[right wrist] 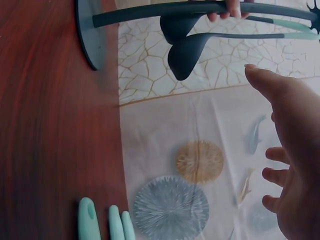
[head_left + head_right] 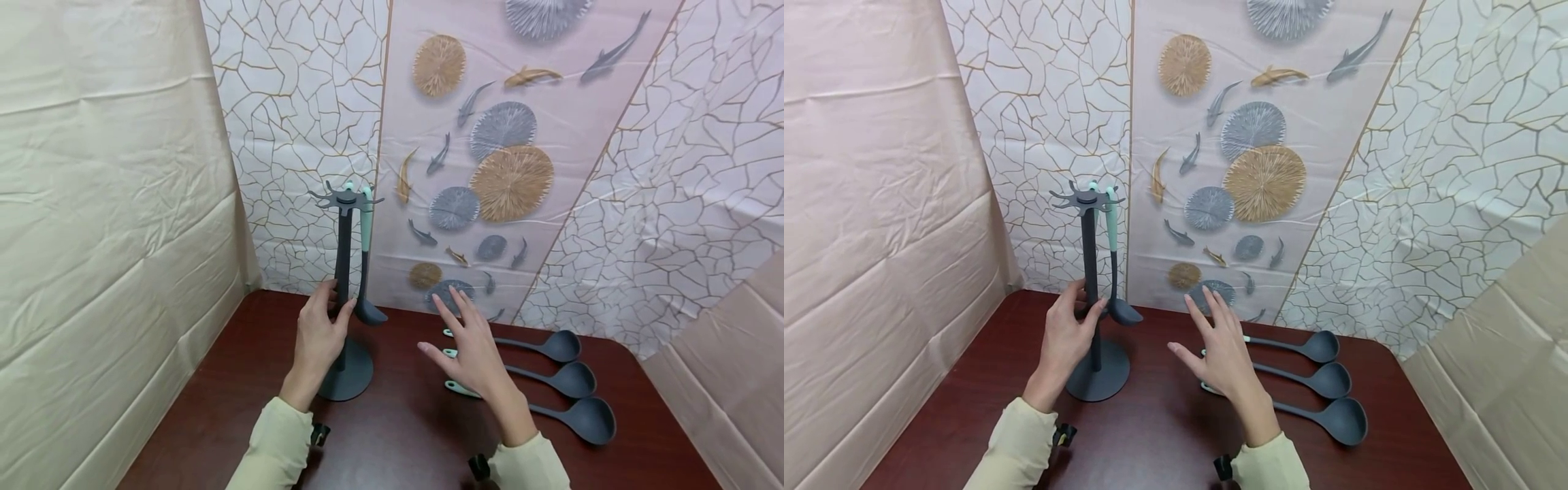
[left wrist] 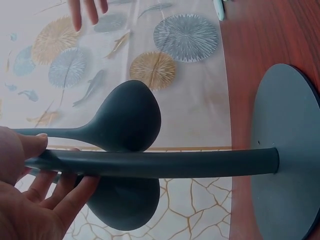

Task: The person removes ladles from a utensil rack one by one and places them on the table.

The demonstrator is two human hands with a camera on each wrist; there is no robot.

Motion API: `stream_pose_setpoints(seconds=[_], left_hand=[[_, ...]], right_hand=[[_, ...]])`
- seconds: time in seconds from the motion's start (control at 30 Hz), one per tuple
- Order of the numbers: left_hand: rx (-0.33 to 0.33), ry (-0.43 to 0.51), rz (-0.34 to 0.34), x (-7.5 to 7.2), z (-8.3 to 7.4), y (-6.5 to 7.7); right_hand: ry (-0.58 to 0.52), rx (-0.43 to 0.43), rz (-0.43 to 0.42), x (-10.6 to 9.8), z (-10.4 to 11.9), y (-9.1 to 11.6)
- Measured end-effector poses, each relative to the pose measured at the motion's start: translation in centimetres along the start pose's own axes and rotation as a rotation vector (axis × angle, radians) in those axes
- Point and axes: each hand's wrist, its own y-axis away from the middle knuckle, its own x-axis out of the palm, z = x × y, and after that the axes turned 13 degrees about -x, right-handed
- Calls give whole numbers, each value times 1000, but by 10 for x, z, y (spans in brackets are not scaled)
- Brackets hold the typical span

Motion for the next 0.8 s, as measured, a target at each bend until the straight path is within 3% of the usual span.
stream_pose_setpoints(seconds=[0.6,0.8], left_hand=[[24,2,-93,6,-4,4],[-30,6,-96,7,-7,4]], right_hand=[[-87,-62,-85,-17,21,-44],[-129,-53,-106,-19,27,-52]])
